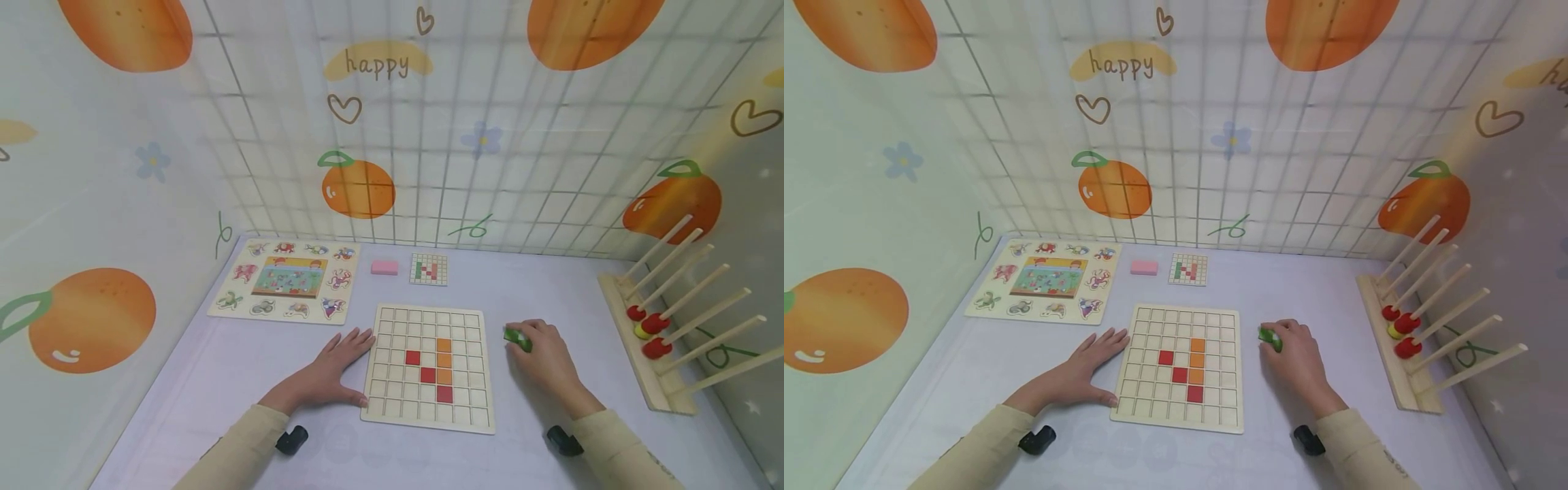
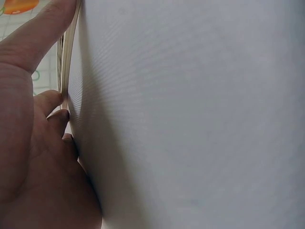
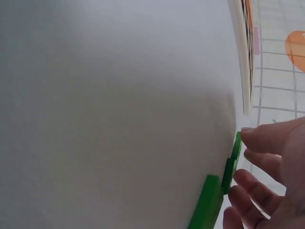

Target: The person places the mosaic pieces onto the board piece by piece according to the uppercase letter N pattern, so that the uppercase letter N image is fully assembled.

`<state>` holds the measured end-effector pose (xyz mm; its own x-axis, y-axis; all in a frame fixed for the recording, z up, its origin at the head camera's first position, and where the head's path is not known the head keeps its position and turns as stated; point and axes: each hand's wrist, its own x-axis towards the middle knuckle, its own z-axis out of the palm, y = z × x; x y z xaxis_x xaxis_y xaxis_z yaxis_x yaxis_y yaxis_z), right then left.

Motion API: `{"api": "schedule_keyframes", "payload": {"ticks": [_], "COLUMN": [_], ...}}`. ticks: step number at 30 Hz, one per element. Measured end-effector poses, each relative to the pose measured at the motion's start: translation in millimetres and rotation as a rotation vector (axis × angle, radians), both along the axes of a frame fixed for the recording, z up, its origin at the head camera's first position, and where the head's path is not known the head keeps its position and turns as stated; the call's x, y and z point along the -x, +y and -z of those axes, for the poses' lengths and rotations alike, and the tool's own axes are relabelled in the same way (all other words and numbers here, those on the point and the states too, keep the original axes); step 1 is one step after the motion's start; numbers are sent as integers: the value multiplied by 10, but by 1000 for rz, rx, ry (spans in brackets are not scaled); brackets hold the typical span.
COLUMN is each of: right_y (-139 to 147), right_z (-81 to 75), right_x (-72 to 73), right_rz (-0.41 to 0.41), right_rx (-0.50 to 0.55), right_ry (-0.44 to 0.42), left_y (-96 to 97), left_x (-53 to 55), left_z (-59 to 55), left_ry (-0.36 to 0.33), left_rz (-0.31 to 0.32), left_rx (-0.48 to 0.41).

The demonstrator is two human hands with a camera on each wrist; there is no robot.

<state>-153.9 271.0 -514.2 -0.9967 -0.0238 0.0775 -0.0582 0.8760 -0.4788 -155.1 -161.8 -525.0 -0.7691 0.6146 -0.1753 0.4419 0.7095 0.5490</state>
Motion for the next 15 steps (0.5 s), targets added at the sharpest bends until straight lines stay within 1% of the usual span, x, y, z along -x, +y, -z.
{"api": "schedule_keyframes", "payload": {"ticks": [8, 15], "right_y": [7, -92], "right_z": [-4, 2], "right_x": [17, -40], "right_rz": [-13, -26], "right_rx": [-10, -21], "right_ry": [13, -18], "left_y": [0, -10], "left_x": [5, 4], "left_z": [28, 25], "left_ry": [10, 11], "left_rz": [5, 5], "left_rx": [9, 4]}}
